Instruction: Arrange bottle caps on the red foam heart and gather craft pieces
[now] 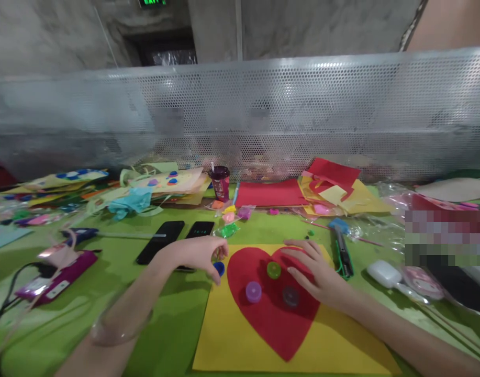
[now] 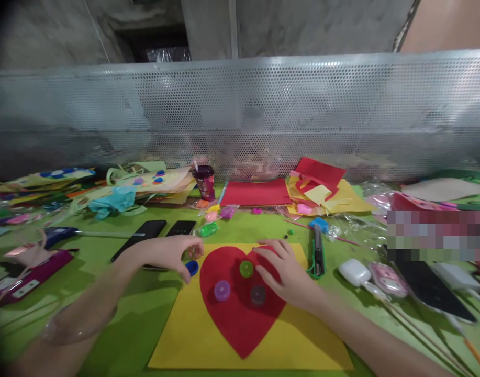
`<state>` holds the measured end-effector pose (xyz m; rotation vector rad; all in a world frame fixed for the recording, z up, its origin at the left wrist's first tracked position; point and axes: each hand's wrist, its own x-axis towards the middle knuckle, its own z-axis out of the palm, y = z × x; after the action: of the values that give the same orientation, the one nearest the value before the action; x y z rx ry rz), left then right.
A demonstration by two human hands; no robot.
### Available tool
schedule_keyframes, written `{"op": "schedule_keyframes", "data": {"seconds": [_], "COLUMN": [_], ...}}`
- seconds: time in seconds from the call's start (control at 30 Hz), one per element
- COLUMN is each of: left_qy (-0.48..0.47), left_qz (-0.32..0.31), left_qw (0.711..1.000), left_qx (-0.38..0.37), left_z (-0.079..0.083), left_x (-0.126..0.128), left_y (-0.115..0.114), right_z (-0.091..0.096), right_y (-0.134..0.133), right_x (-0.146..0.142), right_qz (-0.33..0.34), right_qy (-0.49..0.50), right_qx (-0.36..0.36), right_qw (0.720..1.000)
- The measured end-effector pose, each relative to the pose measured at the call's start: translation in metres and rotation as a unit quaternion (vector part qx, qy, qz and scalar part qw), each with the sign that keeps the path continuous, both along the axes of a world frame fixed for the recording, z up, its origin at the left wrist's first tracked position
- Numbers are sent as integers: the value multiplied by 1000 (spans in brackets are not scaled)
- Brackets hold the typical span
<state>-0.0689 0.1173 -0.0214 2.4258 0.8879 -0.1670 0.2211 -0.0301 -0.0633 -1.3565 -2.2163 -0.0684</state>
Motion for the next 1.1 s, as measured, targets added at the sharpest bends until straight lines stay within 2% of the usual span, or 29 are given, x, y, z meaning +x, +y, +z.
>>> {"op": "schedule_keyframes", "data": {"seconds": [0.13,0.27,0.4,0.57,0.67,0.87,0.97,1.1], "left_qy": [40,36,-7,-44,-52,10,37,31], "left_qz": [-7,-4,32,84,139,296,324,319], "left_qw": [999,999,996,984,969,915,899,889], "left_qx": [18,38,87,153,196,273,291,327], "left_z": [-2,1,-1,-13,-16,-13,-20,-40], "left_x": [0,1,6,13,9,-21,-26,-15], "left_y": [-6,-8,-5,1,18,86,108,114], "right_z": [-2,-3,-3,-3,-3,-5,-6,-6], "right_y": [4,7,9,9,9,8,9,8], "right_x": [4,10,18,27,28,27,27,28], "right_qz": [-6,-12,-33,-54,-48,-28,-27,-37], "right_qy": [15,14,3,3,5,5,8,11], "right_qx": [45,82,98,112,118,126,132,143], "right_qw": [999,996,995,992,992,992,991,989]}}
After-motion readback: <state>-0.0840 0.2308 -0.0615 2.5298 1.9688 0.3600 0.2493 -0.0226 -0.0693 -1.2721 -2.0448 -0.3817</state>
